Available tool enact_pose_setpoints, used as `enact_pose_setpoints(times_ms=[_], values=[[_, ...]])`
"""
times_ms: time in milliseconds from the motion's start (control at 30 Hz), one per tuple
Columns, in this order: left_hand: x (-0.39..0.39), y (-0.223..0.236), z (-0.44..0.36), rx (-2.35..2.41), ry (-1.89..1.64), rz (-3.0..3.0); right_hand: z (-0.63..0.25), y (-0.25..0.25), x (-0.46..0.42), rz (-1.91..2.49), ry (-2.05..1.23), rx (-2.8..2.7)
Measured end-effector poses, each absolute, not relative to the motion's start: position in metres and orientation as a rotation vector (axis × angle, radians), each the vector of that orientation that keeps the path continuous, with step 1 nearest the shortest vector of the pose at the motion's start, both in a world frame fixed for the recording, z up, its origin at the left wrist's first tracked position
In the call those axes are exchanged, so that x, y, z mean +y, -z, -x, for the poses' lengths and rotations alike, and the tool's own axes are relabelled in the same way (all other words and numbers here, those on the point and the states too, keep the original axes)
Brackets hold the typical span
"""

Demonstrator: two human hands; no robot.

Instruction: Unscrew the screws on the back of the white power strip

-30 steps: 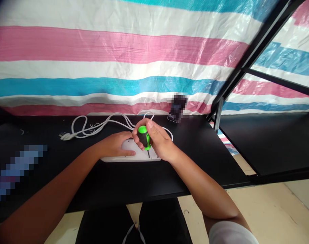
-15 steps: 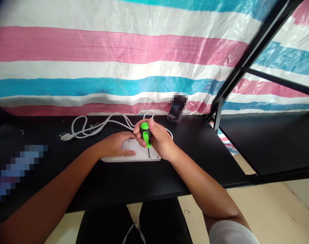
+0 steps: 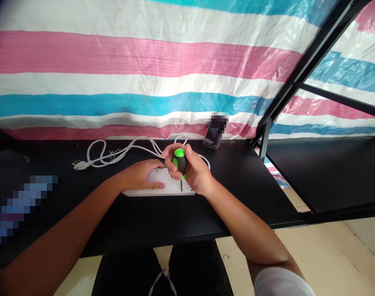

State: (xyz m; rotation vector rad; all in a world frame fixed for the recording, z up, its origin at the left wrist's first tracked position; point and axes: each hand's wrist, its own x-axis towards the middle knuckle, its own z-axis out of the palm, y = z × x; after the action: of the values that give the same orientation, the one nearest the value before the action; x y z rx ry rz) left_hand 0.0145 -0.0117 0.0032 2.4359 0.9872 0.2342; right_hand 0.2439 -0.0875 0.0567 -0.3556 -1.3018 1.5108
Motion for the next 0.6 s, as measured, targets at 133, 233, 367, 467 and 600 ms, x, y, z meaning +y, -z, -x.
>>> enact_pose_setpoints(times_ms=[133, 233, 367, 467, 600], values=[[-0.0105, -0.0016, -0.0138, 0.990, -0.217, -2.471, -0.2441, -0.0589, -0.0863, 0.382, -1.440, -1.287], [-0.0103, -0.0026, -0.0139, 1.005, -0.198, -2.470, -0.2461, -0.0629, -0.0851, 0.472, -1.437, -1.278], [-0.0103, -0.0029, -0.0141, 0.999, -0.190, -2.478, -0.2475, -0.0652, -0.0850, 0.446, -1.472, -1.207], [-0.0101, -0.0015, -0.0136, 1.000, -0.200, -2.482, -0.2465, -0.0626, -0.0855, 0.375, -1.431, -1.231], [-0.0095, 0.0000, -0.0131, 1.000, -0.198, -2.473, -0.2456, -0.0600, -0.0851, 0.415, -1.425, -1.271]])
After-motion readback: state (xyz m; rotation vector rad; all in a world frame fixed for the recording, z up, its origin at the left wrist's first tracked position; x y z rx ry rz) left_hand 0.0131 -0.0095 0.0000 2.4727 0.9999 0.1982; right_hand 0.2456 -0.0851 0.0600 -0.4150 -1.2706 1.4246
